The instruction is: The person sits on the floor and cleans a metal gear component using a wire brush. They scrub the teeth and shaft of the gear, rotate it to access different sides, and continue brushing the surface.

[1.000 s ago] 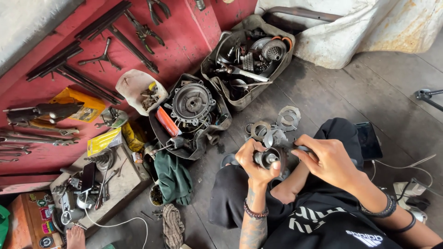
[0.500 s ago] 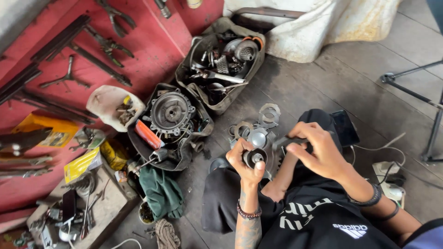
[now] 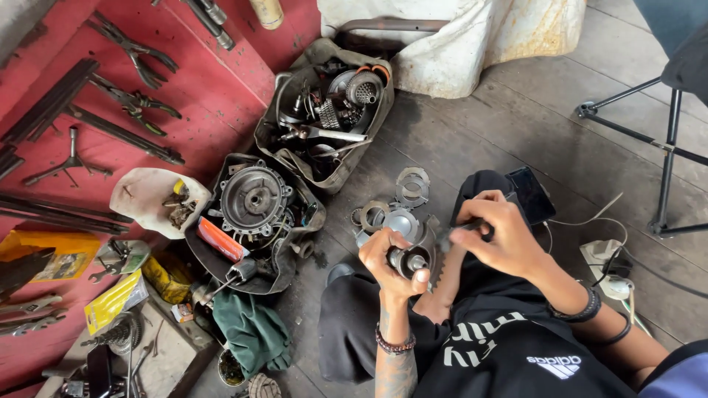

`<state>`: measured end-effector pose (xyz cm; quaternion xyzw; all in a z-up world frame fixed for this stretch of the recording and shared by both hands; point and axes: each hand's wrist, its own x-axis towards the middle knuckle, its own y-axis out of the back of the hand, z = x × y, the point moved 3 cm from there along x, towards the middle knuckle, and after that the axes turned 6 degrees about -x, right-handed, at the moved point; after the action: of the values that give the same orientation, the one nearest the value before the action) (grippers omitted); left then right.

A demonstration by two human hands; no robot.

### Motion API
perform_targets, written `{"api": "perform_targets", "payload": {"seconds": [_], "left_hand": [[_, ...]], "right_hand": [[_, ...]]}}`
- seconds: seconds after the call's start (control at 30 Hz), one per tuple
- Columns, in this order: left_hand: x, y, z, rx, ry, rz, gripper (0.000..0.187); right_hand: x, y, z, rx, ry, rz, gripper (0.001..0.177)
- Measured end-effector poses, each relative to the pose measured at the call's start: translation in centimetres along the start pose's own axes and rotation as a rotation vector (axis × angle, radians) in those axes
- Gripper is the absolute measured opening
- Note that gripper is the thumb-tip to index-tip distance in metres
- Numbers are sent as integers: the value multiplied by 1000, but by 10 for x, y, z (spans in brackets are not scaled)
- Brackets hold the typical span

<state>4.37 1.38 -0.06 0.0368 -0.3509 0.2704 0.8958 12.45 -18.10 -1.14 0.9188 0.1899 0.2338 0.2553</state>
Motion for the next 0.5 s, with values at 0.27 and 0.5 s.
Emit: {"api": "perform_targets", "payload": {"seconds": [0.27, 0.5], "left_hand": [[-13, 5, -20, -101, 65, -51, 72], [-9, -2, -15, -87, 48, -63, 70]], "right_hand": [[11, 15, 8, -67, 48, 81, 39], [7, 6, -28, 98, 69, 3, 49]]}}
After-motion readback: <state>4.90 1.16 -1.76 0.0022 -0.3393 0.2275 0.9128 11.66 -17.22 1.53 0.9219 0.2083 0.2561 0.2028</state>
